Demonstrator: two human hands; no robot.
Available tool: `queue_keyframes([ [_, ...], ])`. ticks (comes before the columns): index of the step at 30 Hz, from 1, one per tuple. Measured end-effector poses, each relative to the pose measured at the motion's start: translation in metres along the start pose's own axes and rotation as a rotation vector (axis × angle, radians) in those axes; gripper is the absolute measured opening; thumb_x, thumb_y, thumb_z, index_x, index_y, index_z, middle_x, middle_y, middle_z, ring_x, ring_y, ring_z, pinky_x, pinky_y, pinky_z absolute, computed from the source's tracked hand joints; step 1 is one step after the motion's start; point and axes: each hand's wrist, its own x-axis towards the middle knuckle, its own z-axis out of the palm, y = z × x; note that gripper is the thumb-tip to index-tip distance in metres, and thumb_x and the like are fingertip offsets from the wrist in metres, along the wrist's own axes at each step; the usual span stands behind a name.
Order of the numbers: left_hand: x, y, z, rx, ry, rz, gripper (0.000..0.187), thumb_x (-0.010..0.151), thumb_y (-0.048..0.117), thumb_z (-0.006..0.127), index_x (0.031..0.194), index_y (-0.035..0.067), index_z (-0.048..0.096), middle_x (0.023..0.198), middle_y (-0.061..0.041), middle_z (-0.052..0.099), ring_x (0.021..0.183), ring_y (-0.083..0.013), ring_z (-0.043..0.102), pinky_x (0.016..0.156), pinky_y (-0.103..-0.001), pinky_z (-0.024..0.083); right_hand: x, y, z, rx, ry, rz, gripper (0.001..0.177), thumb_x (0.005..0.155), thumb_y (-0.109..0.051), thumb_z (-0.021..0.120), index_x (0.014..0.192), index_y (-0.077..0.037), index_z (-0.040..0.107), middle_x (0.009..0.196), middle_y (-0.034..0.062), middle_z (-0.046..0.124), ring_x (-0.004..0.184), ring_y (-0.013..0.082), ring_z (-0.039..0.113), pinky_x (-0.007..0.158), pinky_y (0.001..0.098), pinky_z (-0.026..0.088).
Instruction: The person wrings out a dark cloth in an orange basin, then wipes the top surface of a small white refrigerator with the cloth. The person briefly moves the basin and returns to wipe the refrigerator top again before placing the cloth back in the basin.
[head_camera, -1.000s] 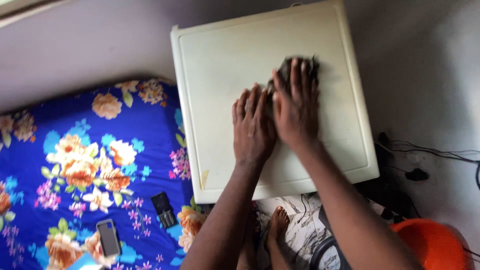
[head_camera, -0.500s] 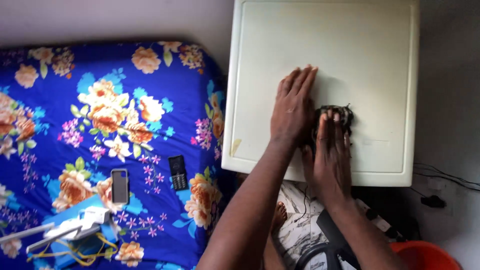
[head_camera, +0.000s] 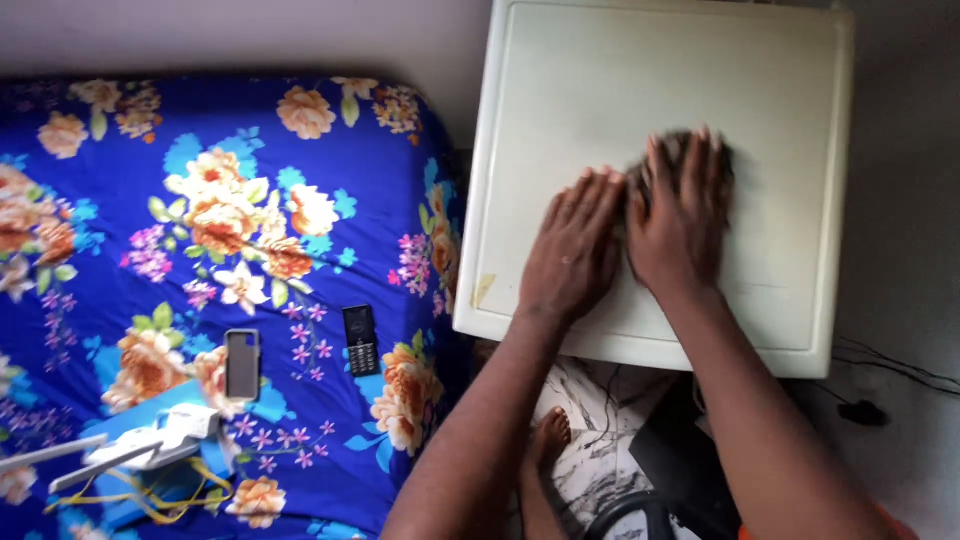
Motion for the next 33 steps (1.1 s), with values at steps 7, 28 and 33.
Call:
queue_keyframes([
  [7, 0.002, -0.005, -0.001, -0.159, 0.201, -0.125, 0.059, 0.111, 0.031, 0.035, 0.162, 0.001, 0.030, 0.169, -0.019, 0.034, 0.159, -0.0342, 0.029, 0.132, -0.047, 0.021, 0.011, -0.013, 0.032, 0.064, 0.166, -0.031, 0.076, 0.111, -0.039, 0.058, 0.167, -0.001, 0.022, 0.168, 0.0270, 0.022, 0.159, 0.0431, 0.021, 0.132, 0.0583, 0.019],
  [28, 0.006, 0.000, 0.004, 0.165, 0.064, -0.130, 0.066, 0.105, 0.037, 0.045, 0.160, 0.004, 0.029, 0.166, -0.020, 0.029, 0.156, -0.0335, 0.023, 0.129, -0.050, 0.017, 0.069, 0.004, 0.022, 0.025, 0.047, 0.123, 0.066, 0.110, -0.041, 0.052, 0.165, -0.013, 0.028, 0.168, 0.0300, 0.019, 0.157, 0.0471, 0.018, 0.125, 0.0638, 0.013],
  [33, 0.006, 0.003, -0.002, 0.123, 0.056, -0.106, 0.065, 0.101, 0.032, 0.050, 0.159, 0.005, 0.035, 0.167, -0.018, 0.029, 0.156, -0.0347, 0.023, 0.128, -0.051, 0.017, 0.056, 0.006, 0.029, 0.081, 0.126, 0.063, 0.064, 0.112, -0.042, 0.047, 0.165, -0.011, 0.029, 0.169, 0.0278, 0.021, 0.157, 0.0482, 0.021, 0.127, 0.0617, 0.016],
])
